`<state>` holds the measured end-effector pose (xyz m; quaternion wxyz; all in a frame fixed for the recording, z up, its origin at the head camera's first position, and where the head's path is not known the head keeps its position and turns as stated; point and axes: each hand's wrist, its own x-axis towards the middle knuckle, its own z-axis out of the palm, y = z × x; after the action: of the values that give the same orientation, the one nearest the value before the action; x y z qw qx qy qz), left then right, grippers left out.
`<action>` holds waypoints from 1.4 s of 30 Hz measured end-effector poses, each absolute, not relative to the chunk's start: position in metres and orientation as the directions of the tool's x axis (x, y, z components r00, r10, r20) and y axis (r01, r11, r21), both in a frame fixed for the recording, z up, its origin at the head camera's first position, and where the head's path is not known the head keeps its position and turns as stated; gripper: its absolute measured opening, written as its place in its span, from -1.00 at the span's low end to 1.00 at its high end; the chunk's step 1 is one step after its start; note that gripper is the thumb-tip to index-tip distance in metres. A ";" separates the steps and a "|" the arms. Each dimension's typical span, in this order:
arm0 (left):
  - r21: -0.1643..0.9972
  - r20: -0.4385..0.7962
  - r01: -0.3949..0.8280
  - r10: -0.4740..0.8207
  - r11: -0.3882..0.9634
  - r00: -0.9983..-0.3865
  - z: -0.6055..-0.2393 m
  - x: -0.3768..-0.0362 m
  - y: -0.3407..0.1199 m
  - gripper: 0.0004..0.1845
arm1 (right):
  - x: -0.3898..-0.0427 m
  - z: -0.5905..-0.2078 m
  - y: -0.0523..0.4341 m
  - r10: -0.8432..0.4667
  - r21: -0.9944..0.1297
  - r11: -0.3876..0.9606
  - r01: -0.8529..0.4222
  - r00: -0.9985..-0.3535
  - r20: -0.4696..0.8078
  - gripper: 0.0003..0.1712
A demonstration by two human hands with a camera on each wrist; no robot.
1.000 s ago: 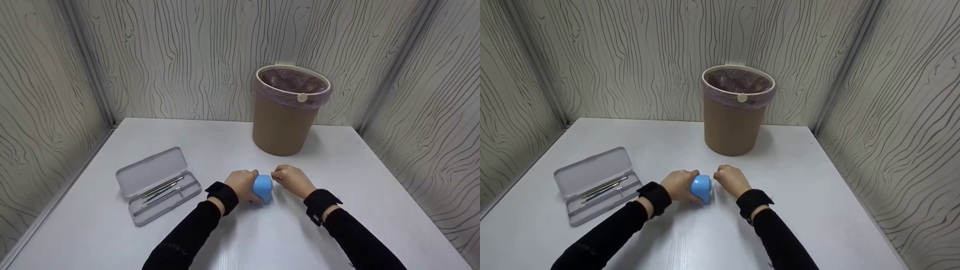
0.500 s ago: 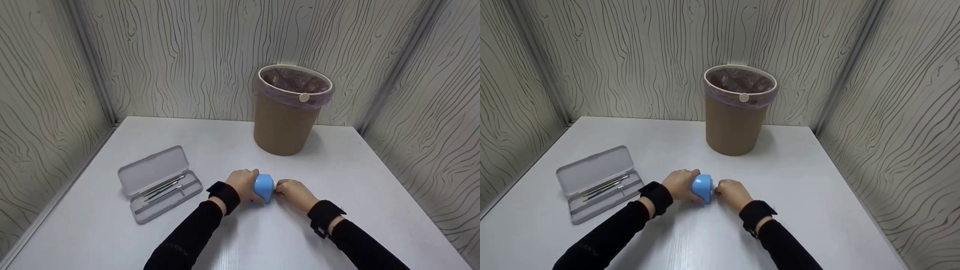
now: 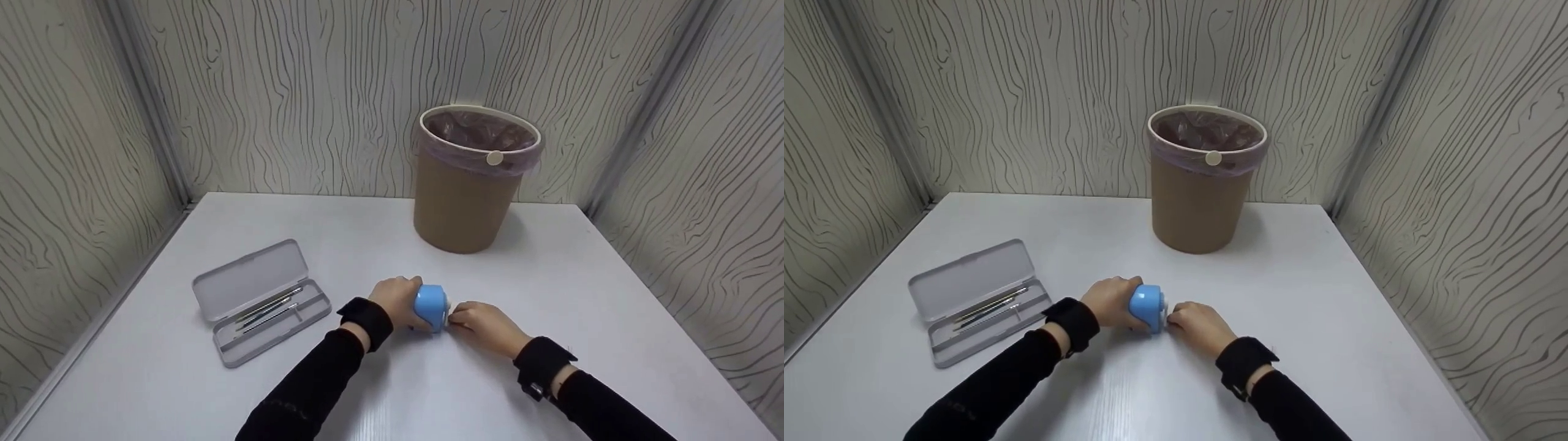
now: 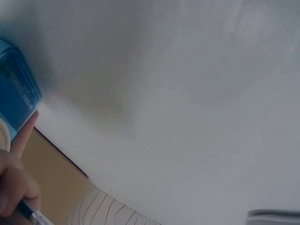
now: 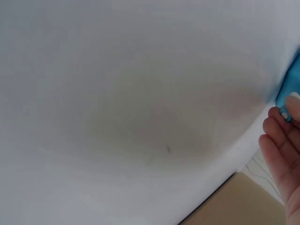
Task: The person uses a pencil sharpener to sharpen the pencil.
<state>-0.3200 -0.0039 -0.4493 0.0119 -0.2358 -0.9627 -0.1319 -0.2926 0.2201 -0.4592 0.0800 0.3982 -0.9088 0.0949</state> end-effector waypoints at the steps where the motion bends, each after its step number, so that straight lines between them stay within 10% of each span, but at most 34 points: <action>1: 0.250 0.086 0.455 0.449 0.854 -0.890 -0.449 -0.320 -0.004 -0.21 | -0.292 -0.459 0.221 -0.712 -0.112 0.659 -0.744 -0.665 0.225 -0.83; 42: 0.225 0.045 0.466 0.468 0.856 -0.882 -0.446 -0.322 -0.003 -0.18 | -0.310 -0.404 0.222 -0.634 -0.059 0.693 -0.719 -0.646 0.425 -0.84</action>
<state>-0.3224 -0.0034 -0.4459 -0.0056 -0.2424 -0.9632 -0.1156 -0.3103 0.2218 -0.4035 0.1892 0.3756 -0.9004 0.1116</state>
